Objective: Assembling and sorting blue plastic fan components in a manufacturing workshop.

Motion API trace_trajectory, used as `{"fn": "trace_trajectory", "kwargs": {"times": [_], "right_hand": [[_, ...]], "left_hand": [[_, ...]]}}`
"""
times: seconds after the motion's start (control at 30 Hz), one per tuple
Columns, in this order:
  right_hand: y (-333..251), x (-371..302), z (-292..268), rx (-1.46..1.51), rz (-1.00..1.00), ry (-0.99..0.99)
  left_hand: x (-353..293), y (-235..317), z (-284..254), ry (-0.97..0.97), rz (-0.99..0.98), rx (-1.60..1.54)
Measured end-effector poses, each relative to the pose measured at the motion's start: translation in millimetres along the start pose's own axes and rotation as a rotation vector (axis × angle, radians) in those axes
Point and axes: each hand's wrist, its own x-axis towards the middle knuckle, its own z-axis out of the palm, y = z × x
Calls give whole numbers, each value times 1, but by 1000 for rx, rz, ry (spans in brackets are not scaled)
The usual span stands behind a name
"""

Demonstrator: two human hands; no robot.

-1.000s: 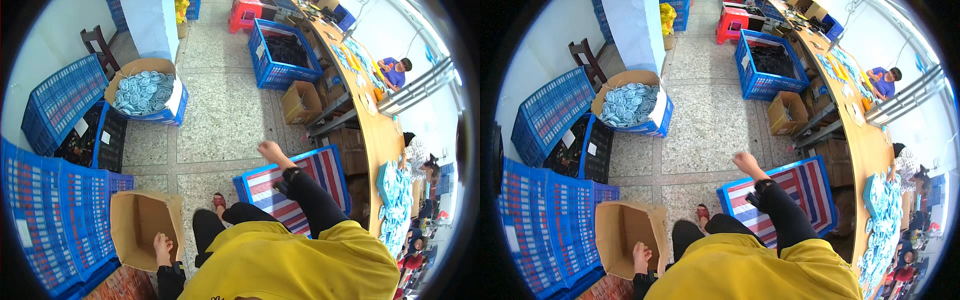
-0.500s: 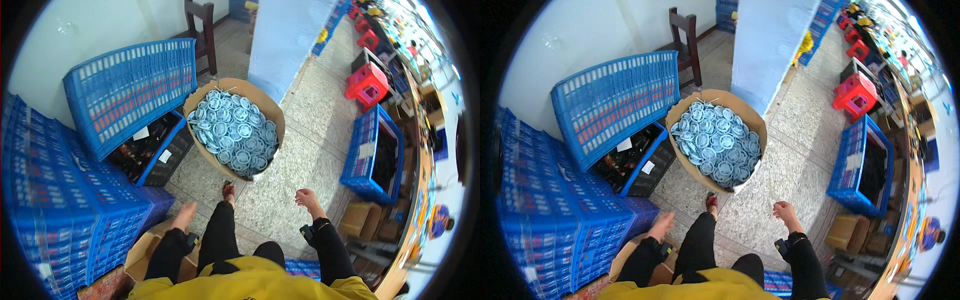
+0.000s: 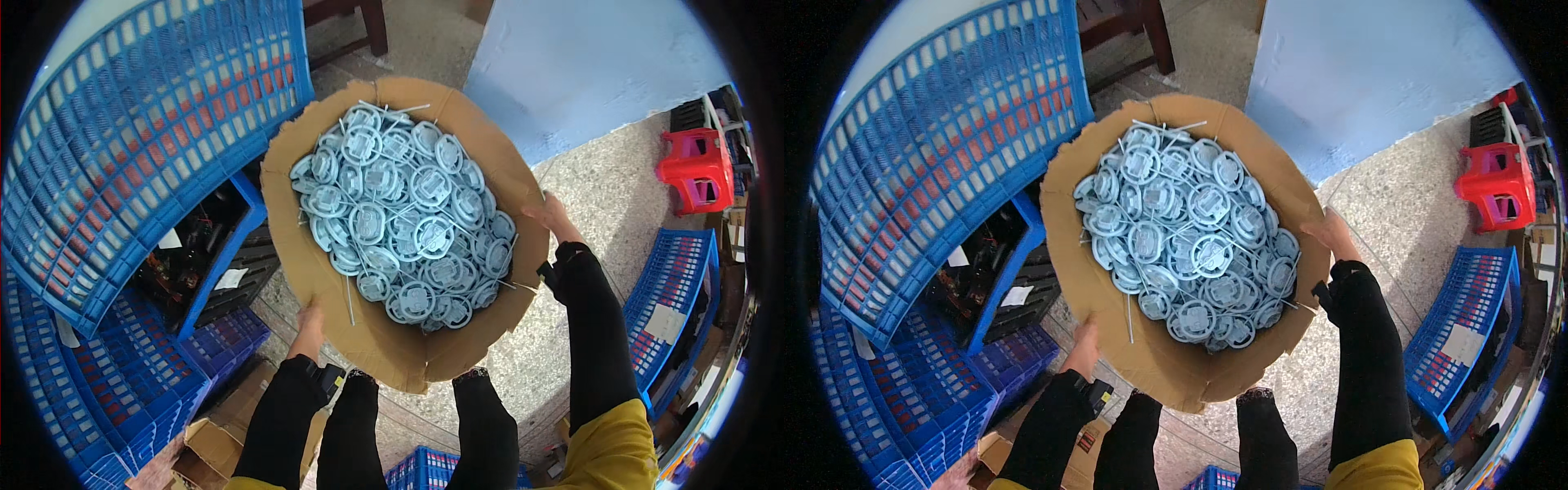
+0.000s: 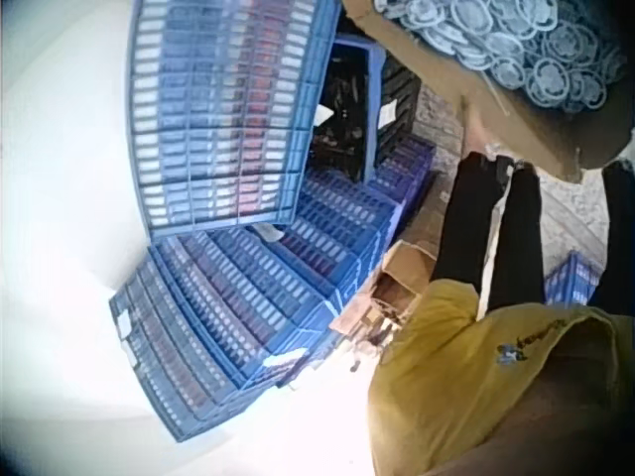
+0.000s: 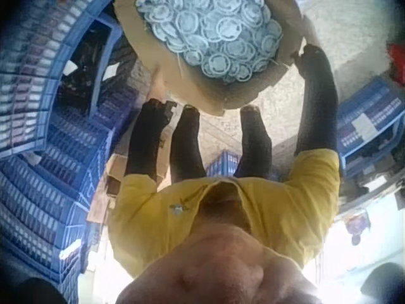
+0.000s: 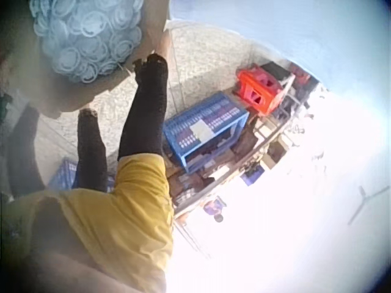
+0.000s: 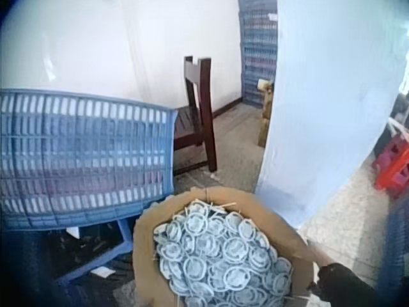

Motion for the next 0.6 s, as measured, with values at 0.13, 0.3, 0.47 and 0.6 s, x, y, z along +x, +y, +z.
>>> {"fn": "trace_trajectory", "kwargs": {"times": [0.13, 0.3, 0.47, 0.6], "right_hand": [[-14, -13, 22, -196, -67, -66], [-14, -89, 40, -385, -181, -98], [-28, -156, -10, -312, -185, -338], [-49, -218, -70, -163, -8, -195]], "left_hand": [[-2, 6, -6, 285, 204, 943], [-33, 49, 38, -83, 173, 1096], [-68, 66, 18, -172, 736, 860], [-67, 95, -28, -356, 773, 791]]}}
